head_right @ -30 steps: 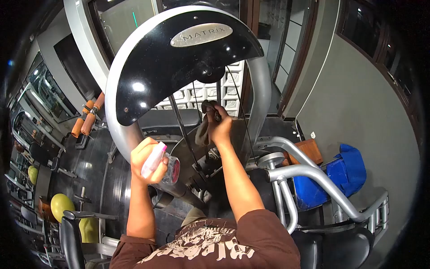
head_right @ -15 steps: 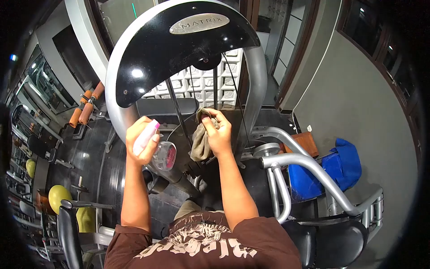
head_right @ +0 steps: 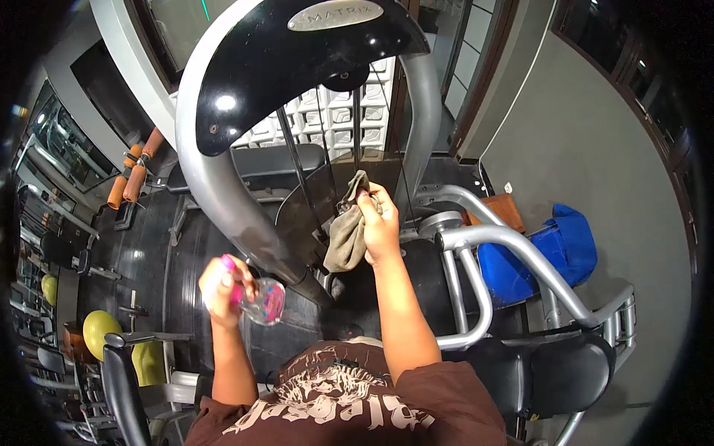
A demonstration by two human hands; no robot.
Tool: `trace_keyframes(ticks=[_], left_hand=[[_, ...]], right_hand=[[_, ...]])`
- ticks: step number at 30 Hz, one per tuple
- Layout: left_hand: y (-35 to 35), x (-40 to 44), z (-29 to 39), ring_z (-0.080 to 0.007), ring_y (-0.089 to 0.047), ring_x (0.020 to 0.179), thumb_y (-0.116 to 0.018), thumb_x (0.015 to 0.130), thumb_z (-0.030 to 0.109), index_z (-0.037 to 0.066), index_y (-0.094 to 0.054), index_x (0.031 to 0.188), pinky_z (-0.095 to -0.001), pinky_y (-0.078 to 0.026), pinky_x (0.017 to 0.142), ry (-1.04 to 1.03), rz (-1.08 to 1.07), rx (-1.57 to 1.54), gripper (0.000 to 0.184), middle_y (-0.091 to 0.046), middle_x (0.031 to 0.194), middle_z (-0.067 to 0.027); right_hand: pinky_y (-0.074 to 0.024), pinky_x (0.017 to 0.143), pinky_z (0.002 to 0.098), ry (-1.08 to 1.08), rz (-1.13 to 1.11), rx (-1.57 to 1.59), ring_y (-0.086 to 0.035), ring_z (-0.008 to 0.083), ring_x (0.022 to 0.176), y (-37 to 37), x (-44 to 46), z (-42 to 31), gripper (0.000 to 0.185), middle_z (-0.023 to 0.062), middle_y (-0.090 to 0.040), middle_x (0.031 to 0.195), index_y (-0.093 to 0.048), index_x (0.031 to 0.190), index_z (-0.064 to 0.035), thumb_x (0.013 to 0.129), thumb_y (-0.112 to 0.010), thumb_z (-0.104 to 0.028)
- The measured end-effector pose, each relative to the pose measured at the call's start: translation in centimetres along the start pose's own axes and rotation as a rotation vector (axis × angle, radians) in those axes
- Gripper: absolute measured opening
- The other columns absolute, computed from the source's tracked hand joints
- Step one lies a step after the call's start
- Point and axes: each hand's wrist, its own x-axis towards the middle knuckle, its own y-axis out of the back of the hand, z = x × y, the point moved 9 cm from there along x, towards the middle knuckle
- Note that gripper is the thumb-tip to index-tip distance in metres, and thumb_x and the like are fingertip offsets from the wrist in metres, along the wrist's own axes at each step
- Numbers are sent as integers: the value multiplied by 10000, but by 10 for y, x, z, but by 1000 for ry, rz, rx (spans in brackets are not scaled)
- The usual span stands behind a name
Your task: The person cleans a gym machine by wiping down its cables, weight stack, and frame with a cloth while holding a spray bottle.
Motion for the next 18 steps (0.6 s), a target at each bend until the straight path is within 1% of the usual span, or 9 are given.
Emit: trace_keyframes(ticks=[1,3,4,7,9,11,12,14,18], left_hand=[[12,-15,-12,-160,-594,548,-641,976,303,-56,-554,963,-281,-511,528,88,-16,-15,369,-647,840,-162],[22,-45,-28,-157,-599,552,-634,977,264,-65,-565,987,-279,-507,528,203,-40,-16,337,-652,834,-163],[29,-61,-36,-153,-603,559,-636,974,229,-64,-575,1002,-275,-502,529,209,9,-16,301,-655,822,-147],[54,-108,-74,-125,-581,551,-672,942,148,-31,-579,1007,-273,-491,530,337,115,51,212,-642,795,-86],[68,-132,-87,-104,-569,562,-657,935,89,-1,-572,960,-264,-475,527,357,162,186,127,-609,764,-47],[72,-149,-96,-100,-566,563,-647,940,70,14,-564,935,-261,-473,529,366,185,245,100,-592,757,-38],[75,-155,-102,-125,-584,521,-663,956,147,14,-560,946,-275,-481,501,347,192,280,169,-625,729,-60],[77,-168,-120,-130,-615,594,-663,961,148,15,-559,977,-283,-511,554,394,168,258,170,-635,793,-61],[69,-164,-127,-124,-623,628,-650,947,81,2,-576,1007,-295,-519,575,353,171,151,123,-631,813,-64]], right_hand=[[-580,711,336,-90,26,56,-673,157,801,1,-9,10,183,42,-641,972,-580,1157,-57,1037,-586,-195],[-627,696,440,-267,73,170,-710,235,829,-11,-30,19,213,80,-621,976,-529,1186,-71,1049,-561,-231],[-637,654,569,-301,84,151,-727,337,863,-4,-33,34,266,124,-586,987,-471,1218,-91,1057,-532,-294],[-615,644,533,-489,120,257,-689,299,771,11,-62,75,276,115,-572,1002,-485,1238,-142,1041,-553,-323],[-557,563,418,-618,139,109,-626,233,678,29,-85,101,279,75,-573,978,-510,1232,-170,1017,-588,-330],[-520,502,371,-685,95,34,-610,203,636,38,-110,117,251,57,-570,943,-517,1193,-170,1003,-612,-302],[-507,478,354,-695,105,12,-601,194,613,42,-122,124,234,53,-567,922,-519,1168,-172,994,-625,-288],[-484,434,317,-731,143,-31,-585,178,571,52,-142,137,189,42,-571,865,-526,1095,-181,980,-652,-262],[-475,448,312,-748,192,-104,-576,175,588,64,-165,147,161,39,-586,861,-542,1059,-184,986,-641,-288]])
